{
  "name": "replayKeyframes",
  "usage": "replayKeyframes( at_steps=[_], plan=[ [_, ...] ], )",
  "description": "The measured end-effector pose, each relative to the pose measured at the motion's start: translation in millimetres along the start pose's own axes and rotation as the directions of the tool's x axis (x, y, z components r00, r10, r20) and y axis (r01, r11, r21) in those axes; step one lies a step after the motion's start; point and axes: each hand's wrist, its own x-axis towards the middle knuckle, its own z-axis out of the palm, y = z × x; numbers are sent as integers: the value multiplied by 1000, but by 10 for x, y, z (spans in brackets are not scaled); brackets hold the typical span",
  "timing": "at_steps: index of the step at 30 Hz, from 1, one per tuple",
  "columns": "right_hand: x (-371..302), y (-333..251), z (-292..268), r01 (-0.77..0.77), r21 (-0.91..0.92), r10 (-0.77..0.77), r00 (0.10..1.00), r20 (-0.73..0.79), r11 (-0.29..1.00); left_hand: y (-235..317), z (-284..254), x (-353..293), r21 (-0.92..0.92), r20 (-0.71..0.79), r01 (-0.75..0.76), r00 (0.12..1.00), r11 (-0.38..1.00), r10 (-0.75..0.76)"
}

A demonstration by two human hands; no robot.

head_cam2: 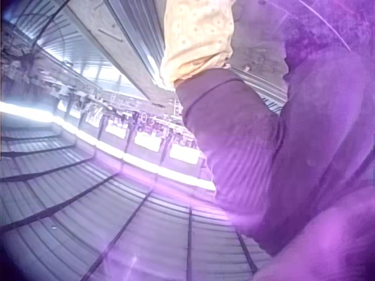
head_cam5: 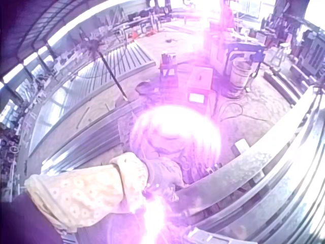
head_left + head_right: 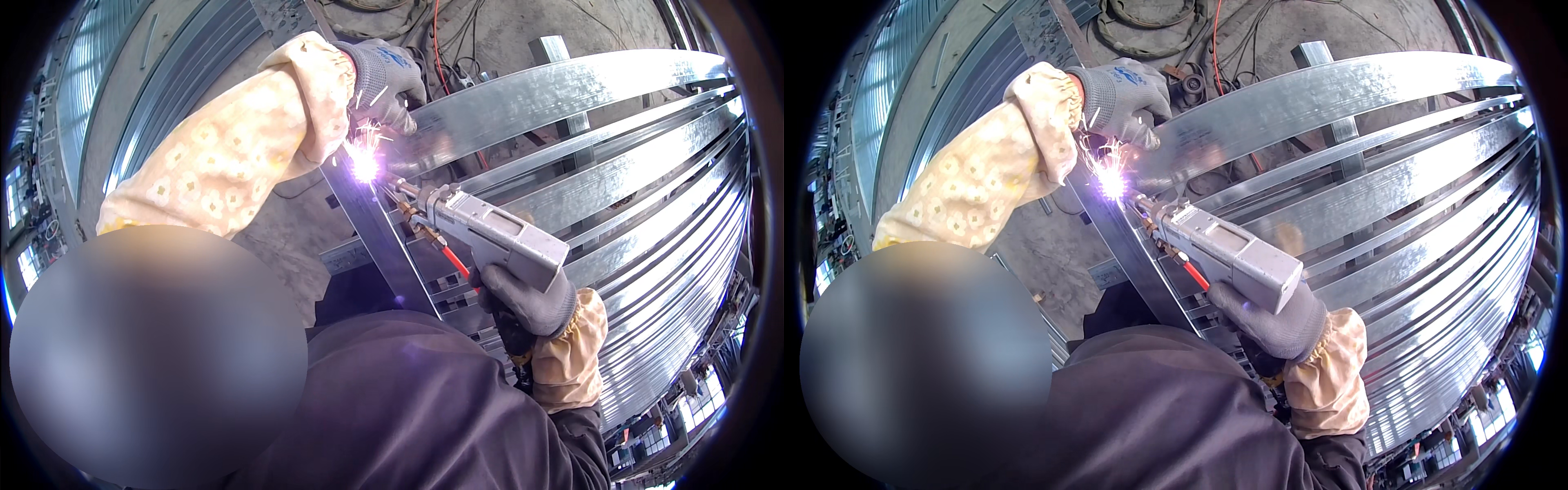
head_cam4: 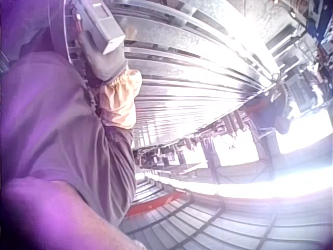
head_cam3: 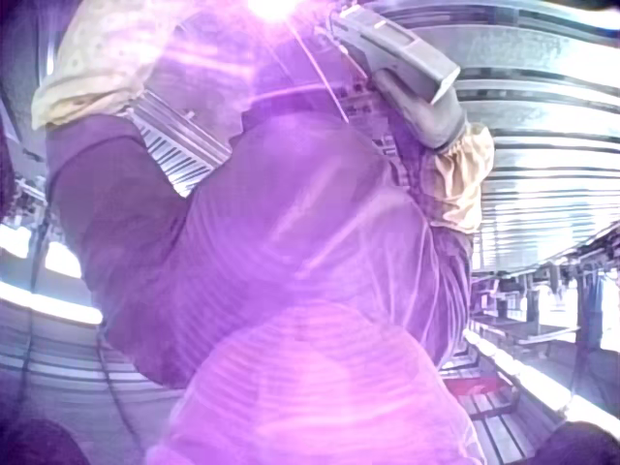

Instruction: The person welds a long metal bar to a large curved metal frame using a handheld welding gun. They reposition the bar and continue welding along the frame's length, producing bright sparks and smoke.

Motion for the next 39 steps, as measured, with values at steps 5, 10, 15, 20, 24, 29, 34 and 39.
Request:
replayKeyframes(
  at_steps=[5,10,15,20,24,29,34,39],
  plan=[
    [-17,10,1,10,15,-10,1000,8,1000,23,-15,2,19,17,39,999,999,-39],
    [-20,15,-3,-6,-1,6,1000,12,1000,-4,20,-6,39,-35,21,999,999,-19],
    [-23,75,-31,12,-13,-12,1000,25,1000,-10,23,-1,48,-36,0,999,999,2],
    [-33,77,-35,20,5,-20,999,39,1000,30,-15,-5,25,9,29,1000,999,-29],
    [-54,27,-37,5,8,-5,999,49,1000,43,-34,-18,31,-3,13,1000,999,-13],
    [-82,46,-2,11,-2,-11,1000,-7,1000,25,-10,-19,14,-5,25,1000,1000,-25],
    [-102,80,-15,-35,42,34,999,5,999,30,-7,-13,30,-9,35,999,999,-35],
    [-96,133,-48,-10,-11,11,1000,29,1000,23,-11,-4,19,24,37,999,999,-37]
  ],
)
